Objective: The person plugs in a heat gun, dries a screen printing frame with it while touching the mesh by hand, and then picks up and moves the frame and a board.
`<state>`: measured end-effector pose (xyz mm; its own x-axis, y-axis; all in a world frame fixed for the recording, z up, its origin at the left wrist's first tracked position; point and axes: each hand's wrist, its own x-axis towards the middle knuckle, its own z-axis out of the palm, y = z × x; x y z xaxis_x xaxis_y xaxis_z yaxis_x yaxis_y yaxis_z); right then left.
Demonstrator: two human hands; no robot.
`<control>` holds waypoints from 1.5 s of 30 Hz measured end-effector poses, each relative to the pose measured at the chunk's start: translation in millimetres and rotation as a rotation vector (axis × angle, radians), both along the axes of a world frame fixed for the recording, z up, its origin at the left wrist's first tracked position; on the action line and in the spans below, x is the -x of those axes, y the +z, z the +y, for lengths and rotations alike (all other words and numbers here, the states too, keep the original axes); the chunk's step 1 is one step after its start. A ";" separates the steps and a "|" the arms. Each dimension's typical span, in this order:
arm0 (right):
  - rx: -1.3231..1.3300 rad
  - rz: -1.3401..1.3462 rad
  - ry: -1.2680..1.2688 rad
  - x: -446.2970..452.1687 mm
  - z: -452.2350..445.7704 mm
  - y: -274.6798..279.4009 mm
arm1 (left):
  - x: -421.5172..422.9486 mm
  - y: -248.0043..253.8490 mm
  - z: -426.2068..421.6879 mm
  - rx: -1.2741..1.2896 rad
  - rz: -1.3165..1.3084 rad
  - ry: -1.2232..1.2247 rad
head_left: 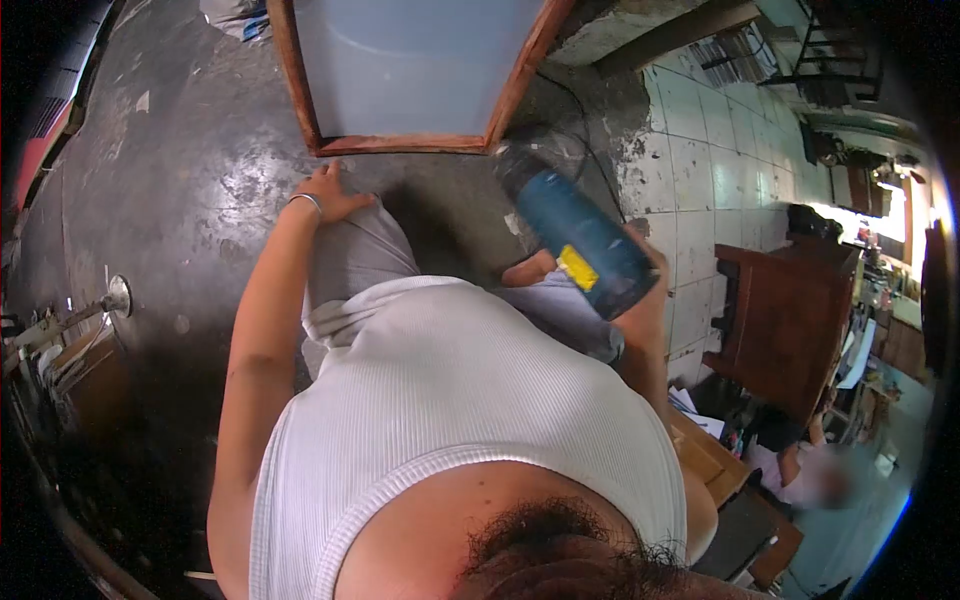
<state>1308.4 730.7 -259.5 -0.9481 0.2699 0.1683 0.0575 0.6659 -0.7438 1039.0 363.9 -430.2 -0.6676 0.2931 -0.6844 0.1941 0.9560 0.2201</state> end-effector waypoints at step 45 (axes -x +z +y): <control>-0.519 0.368 -0.039 0.5 26.0 -5.4 | -9.2 -6.7 2.9 0.028 0.046 -0.002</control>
<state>1307.9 756.7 -265.0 -0.7945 0.0990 0.5991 -0.1087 0.9475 -0.3006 1048.2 366.8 -436.9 -0.6979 0.2751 -0.6613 0.2048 0.9614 0.1837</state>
